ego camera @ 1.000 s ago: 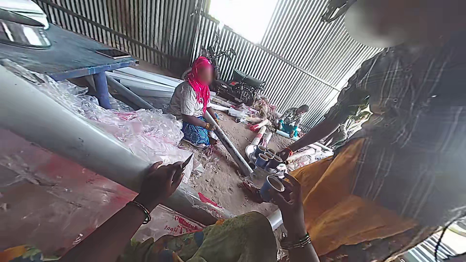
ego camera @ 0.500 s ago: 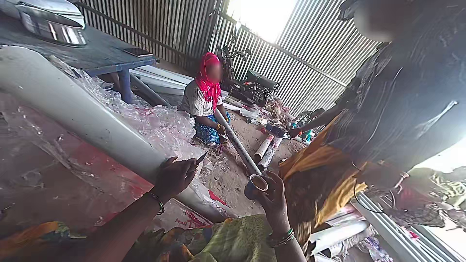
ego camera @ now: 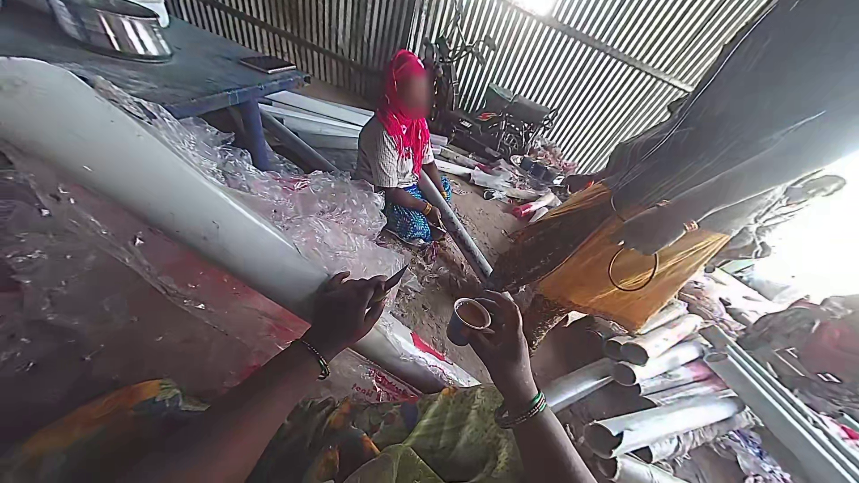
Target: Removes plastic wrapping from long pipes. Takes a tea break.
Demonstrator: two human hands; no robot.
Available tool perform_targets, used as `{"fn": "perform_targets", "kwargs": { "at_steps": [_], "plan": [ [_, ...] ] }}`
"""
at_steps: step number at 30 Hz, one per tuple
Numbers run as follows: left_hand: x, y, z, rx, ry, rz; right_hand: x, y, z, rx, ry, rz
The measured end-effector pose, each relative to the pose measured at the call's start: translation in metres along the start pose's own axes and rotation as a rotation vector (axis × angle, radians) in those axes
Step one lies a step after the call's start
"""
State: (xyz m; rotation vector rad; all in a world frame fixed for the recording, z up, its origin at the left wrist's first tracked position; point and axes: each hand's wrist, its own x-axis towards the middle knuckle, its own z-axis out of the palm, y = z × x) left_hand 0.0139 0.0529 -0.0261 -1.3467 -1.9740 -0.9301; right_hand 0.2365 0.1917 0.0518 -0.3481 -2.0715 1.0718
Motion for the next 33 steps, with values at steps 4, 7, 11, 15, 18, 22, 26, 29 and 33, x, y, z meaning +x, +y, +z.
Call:
{"fn": "perform_targets", "kwargs": {
  "at_steps": [4,7,11,15,18,22,26,29,33],
  "plan": [
    [-0.002,-0.001,0.002,0.000,0.025,0.004,0.000,0.010,0.008,-0.007,-0.020,-0.003],
    [-0.001,-0.002,0.003,-0.008,0.014,-0.005,0.001,0.017,0.013,0.002,-0.023,0.016],
    [-0.001,-0.002,0.003,0.001,0.026,0.003,0.001,0.026,0.017,0.002,-0.030,0.016],
    [-0.003,-0.004,0.006,0.032,0.069,0.034,0.000,0.033,0.018,0.007,-0.044,0.008],
    [-0.003,-0.004,0.006,0.024,0.062,0.030,-0.001,0.035,0.019,0.001,-0.054,0.007],
    [-0.002,-0.003,0.006,0.025,0.061,0.023,-0.004,0.037,0.019,-0.010,-0.058,0.008],
    [-0.003,-0.003,0.005,0.019,0.074,0.017,-0.007,0.038,0.020,-0.023,-0.052,-0.002],
    [-0.003,-0.004,0.006,0.015,0.133,0.030,-0.009,0.040,0.021,-0.006,-0.054,-0.017],
    [-0.002,-0.005,0.004,-0.035,0.152,0.027,-0.012,0.044,0.021,0.011,-0.061,-0.023]
  ]
}}
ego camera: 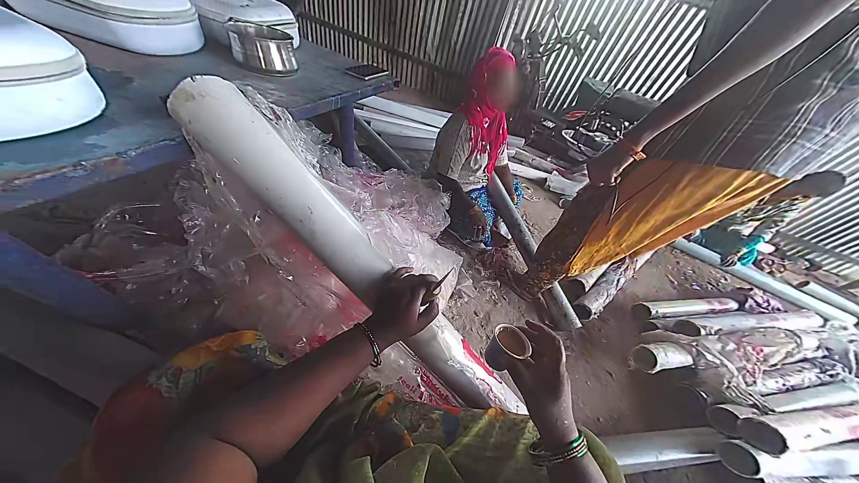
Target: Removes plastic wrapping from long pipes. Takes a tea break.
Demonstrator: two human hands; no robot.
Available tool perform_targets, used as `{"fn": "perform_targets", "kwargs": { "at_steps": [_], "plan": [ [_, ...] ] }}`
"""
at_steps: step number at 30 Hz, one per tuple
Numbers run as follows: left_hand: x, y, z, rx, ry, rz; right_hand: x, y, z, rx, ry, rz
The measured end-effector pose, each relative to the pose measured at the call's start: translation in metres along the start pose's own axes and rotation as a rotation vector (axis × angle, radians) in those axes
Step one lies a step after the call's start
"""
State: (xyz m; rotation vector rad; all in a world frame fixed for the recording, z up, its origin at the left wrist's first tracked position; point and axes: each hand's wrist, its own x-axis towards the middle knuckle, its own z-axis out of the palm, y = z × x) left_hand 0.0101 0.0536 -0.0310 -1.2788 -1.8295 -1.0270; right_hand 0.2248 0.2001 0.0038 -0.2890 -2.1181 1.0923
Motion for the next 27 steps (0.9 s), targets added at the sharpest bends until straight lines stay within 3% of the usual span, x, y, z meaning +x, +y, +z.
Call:
{"fn": "perform_targets", "kwargs": {
  "at_steps": [14,21,27],
  "plan": [
    [0.002,0.038,-0.016,-0.431,-0.082,-0.232,-0.005,0.006,0.003,0.039,-0.025,-0.004],
    [-0.004,0.070,-0.019,-0.981,-0.314,-0.666,-0.010,0.012,0.004,0.115,-0.027,-0.024],
    [-0.001,0.085,-0.018,-1.230,-0.503,-0.982,-0.012,0.013,0.005,0.161,-0.019,-0.046]
  ]
}}
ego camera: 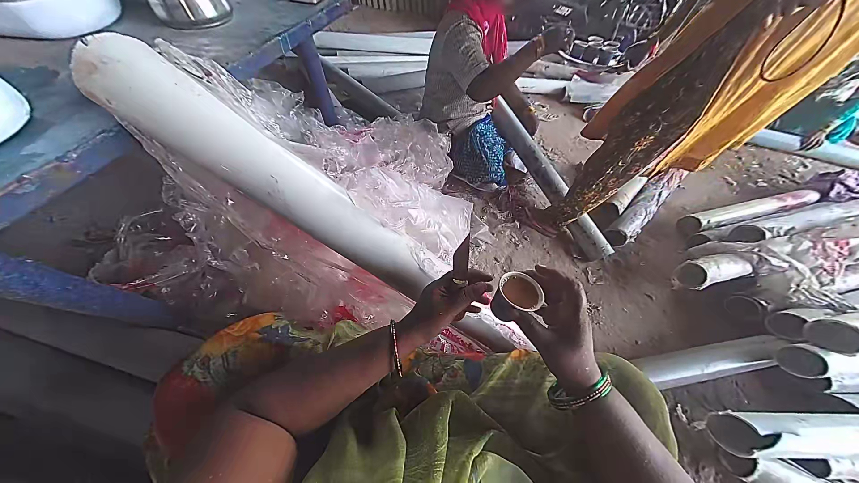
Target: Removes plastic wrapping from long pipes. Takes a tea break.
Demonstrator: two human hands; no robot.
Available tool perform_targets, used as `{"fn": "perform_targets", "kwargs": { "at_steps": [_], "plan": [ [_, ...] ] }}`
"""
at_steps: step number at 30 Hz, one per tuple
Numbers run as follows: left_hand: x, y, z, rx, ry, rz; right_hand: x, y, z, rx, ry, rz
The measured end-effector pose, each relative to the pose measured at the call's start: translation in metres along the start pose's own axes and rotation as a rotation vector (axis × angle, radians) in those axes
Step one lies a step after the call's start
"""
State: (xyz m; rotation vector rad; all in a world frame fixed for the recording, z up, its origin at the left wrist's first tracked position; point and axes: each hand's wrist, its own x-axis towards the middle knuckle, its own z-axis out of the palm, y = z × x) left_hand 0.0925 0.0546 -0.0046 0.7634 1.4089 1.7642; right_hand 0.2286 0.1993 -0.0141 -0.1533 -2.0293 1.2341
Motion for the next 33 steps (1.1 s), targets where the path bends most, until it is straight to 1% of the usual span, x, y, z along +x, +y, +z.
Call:
{"fn": "perform_targets", "kwargs": {
  "at_steps": [5,10,18,26,33],
  "plan": [
    [-0.002,-0.005,0.005,-0.221,-0.088,-0.156,-0.002,0.000,0.002,0.024,-0.004,-0.014],
    [-0.002,-0.014,0.007,-0.353,-0.130,-0.255,-0.001,-0.003,0.003,0.005,-0.018,-0.059],
    [0.000,-0.030,0.003,-0.480,-0.275,-0.289,-0.004,-0.002,0.005,0.013,-0.030,-0.070],
    [-0.003,-0.030,0.005,-0.532,-0.298,-0.333,-0.007,-0.004,0.006,-0.012,-0.053,-0.081],
    [-0.003,-0.032,0.004,-0.537,-0.318,-0.315,-0.007,-0.004,0.006,-0.009,-0.070,-0.086]
  ]
}}
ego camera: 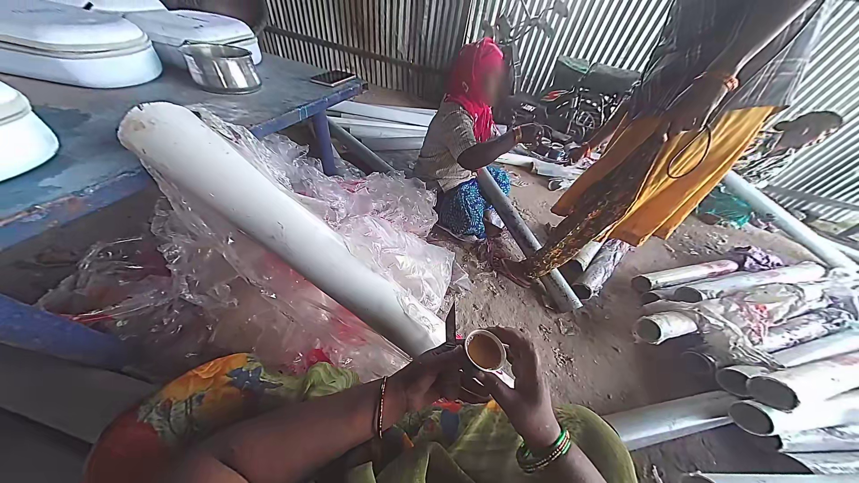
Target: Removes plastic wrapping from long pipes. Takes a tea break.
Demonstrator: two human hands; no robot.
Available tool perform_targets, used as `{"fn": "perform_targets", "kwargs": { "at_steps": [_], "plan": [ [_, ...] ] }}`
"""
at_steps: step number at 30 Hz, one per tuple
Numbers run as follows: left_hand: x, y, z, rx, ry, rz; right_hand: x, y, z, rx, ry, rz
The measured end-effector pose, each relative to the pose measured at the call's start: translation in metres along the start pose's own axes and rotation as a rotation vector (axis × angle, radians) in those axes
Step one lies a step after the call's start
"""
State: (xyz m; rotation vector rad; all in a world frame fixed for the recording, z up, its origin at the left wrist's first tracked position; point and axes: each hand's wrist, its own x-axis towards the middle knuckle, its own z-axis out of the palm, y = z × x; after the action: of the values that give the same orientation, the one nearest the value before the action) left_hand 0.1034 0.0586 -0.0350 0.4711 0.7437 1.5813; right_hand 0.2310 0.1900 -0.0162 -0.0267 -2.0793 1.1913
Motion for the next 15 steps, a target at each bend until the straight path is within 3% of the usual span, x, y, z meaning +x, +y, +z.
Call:
{"fn": "perform_targets", "kwargs": {
  "at_steps": [15],
  "plan": [
    [0.0012,-0.0059,-0.0092,-0.043,-0.063,0.053,-0.0020,-0.0028,-0.0008,-0.014,-0.043,0.022]
  ]
}}
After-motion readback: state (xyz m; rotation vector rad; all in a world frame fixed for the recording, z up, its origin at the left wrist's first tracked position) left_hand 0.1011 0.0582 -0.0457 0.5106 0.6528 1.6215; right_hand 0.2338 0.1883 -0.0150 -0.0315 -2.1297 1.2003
